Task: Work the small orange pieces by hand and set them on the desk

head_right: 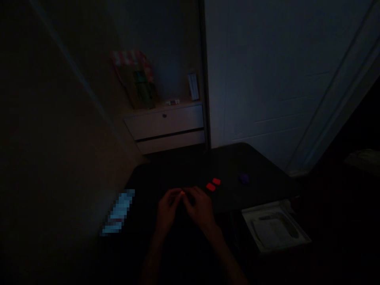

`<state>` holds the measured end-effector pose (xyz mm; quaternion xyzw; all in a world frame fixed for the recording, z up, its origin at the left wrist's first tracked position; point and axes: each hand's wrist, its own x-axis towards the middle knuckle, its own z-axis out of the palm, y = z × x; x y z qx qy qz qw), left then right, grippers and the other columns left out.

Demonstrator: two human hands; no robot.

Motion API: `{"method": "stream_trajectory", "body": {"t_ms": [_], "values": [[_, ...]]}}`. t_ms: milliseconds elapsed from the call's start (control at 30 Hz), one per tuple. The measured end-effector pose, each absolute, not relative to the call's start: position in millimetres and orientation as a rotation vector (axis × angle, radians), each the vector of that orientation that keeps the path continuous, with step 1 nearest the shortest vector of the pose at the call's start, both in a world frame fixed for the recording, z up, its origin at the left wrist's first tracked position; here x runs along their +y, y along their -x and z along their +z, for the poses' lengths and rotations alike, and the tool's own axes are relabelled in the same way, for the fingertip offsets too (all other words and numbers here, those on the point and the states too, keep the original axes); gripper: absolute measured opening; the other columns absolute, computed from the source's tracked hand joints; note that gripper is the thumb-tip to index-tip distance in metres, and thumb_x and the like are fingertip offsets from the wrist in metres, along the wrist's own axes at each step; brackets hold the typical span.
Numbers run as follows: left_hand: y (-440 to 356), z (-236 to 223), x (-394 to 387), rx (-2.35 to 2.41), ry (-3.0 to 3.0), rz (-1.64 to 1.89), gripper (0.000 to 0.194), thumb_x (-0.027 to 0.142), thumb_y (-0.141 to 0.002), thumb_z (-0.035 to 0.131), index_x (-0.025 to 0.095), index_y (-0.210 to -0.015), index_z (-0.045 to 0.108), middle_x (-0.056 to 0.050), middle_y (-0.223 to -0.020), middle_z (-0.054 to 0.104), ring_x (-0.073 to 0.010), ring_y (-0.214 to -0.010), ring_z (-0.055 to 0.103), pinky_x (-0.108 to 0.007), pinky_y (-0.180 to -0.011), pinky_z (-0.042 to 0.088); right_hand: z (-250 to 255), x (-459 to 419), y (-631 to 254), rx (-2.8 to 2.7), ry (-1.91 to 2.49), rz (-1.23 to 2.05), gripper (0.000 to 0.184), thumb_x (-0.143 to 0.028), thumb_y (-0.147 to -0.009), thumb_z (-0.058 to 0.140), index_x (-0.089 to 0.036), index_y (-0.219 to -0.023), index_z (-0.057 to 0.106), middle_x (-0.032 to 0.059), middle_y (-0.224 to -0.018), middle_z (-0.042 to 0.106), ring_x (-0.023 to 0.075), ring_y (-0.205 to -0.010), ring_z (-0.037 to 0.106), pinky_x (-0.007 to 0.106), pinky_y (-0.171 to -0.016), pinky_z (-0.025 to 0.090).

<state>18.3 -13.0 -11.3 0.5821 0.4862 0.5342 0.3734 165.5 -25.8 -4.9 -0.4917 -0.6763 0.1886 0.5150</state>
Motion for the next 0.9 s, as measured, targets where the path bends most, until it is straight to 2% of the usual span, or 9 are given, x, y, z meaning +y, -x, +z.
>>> {"method": "stream_trajectory", "body": {"t_ms": [233,400,900], "values": [[-20.0,-8.8,-14.5,1.221,-1.433,1.375,0.03,0.037,-0.083,0.074,0.02,-0.108,0.072,-0.01,-0.108,0.077,-0.0244,-0.097,0.073,-0.038,-0.088,0.057,-4.8,-23.9,-166.9,-1.601,1.154,0.523,0.021,-0.028,-0.097,0.055,-0.025,-0.103,0.075,0.0057,-0.102,0.076,0.0232,-0.095,0.072,0.035,-0.087,0.055],[-19.4,-6.9,-15.1,1.214,-1.468,1.365,0.029,0.04,-0.085,0.072,0.02,-0.106,0.076,-0.011,-0.11,0.077,-0.0263,-0.102,0.073,-0.04,-0.093,0.056,-4.3,-24.0,-168.4,-1.558,1.154,0.545,0.02,-0.031,-0.096,0.057,-0.023,-0.102,0.075,0.0062,-0.102,0.077,0.0237,-0.095,0.072,0.036,-0.089,0.055],[-16.8,-13.2,-12.6,1.224,-1.534,1.353,0.024,0.038,-0.088,0.069,0.021,-0.104,0.077,-0.009,-0.108,0.078,-0.0259,-0.103,0.072,-0.04,-0.095,0.055,-6.7,-22.6,-167.3,-1.553,1.165,0.541,0.017,-0.03,-0.094,0.059,-0.023,-0.099,0.074,0.0058,-0.096,0.077,0.0229,-0.089,0.072,0.034,-0.082,0.055]]}}
